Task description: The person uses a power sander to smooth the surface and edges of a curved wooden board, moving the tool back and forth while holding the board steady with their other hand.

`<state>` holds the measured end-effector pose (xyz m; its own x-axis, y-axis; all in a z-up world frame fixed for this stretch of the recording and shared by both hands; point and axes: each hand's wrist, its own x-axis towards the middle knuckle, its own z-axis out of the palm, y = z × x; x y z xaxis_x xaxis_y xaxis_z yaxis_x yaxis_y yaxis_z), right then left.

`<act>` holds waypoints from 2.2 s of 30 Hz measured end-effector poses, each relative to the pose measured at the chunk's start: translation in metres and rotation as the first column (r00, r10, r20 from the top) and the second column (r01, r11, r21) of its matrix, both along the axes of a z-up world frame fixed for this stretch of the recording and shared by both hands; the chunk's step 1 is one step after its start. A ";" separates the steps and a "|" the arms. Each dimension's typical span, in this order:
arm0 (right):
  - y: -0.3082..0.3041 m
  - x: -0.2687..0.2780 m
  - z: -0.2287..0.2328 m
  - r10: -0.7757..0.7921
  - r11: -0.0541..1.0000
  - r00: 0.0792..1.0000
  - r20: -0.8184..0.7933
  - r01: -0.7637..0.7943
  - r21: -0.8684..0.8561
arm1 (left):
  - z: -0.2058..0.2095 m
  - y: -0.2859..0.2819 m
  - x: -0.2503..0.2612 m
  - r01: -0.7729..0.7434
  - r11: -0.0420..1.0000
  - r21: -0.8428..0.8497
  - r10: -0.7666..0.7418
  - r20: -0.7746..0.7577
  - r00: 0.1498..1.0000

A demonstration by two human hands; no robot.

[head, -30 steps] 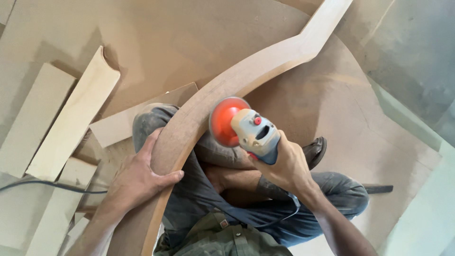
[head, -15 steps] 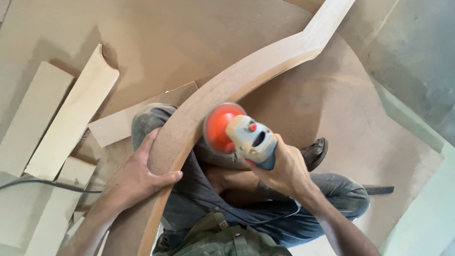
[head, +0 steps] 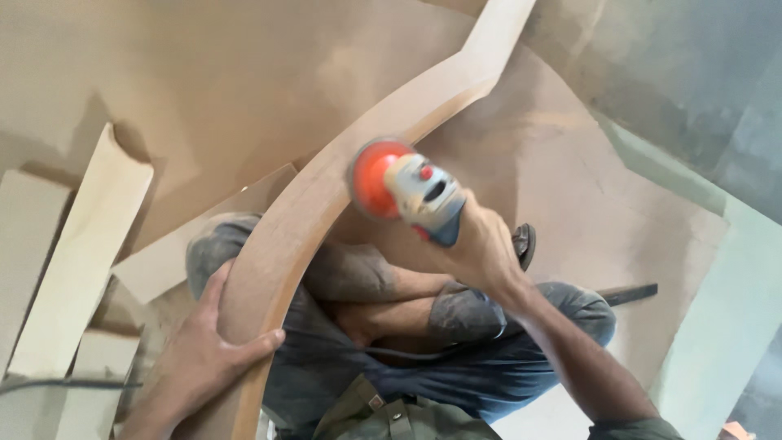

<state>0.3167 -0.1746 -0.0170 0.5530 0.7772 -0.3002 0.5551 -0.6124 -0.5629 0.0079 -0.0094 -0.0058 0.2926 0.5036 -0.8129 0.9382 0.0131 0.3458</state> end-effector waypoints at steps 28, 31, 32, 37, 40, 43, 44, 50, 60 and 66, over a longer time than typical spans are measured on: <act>-0.120 0.059 0.031 -0.603 0.623 0.601 -0.525 0.765 0.161 | -0.045 0.182 -0.091 0.135 0.972 0.195 -0.135 -0.014 0.991; -0.131 0.046 0.036 -0.568 0.609 0.571 -0.593 0.776 0.164 | -0.046 0.198 -0.100 0.117 0.977 0.178 -0.086 -0.175 0.981; -0.136 0.043 0.038 -0.574 0.608 0.561 -0.596 0.780 0.149 | -0.050 0.202 -0.103 0.134 0.975 0.178 -0.102 -0.178 0.979; -0.147 0.029 0.040 -0.598 0.600 0.536 -0.596 0.793 0.112 | -0.072 0.196 -0.126 0.344 0.871 0.351 -0.253 -0.279 0.926; -0.144 0.025 0.038 -0.603 0.599 0.536 -0.590 0.793 0.109 | -0.029 0.177 -0.124 0.154 0.486 0.860 -0.397 0.061 0.916; -0.140 0.022 0.032 -0.607 0.594 0.525 -0.597 0.798 0.098 | -0.013 0.196 -0.056 0.238 0.321 0.917 -0.429 -0.083 0.899; -0.139 0.022 0.030 -0.603 0.598 0.525 -0.600 0.796 0.096 | -0.018 0.203 -0.029 0.312 0.293 0.904 -0.406 -0.178 0.897; -0.153 0.027 0.004 -0.638 0.579 0.465 -0.614 0.815 0.017 | -0.107 0.190 0.167 0.290 0.363 0.886 -0.642 0.011 0.767; -0.192 0.089 -0.050 -0.664 0.633 0.511 -0.546 0.773 -0.047 | -0.191 0.170 0.280 0.184 0.460 0.869 -0.471 0.063 0.880; -0.192 0.082 -0.028 -0.606 0.666 0.574 -0.551 0.745 0.043 | -0.103 0.136 0.246 0.171 0.635 0.753 -0.529 0.263 0.807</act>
<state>0.3988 -0.3662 -0.0454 0.7938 0.3126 -0.5217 -0.3296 -0.4997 -0.8010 0.2536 0.1263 -0.1090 0.7820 0.6223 -0.0342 0.5636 -0.6826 0.4652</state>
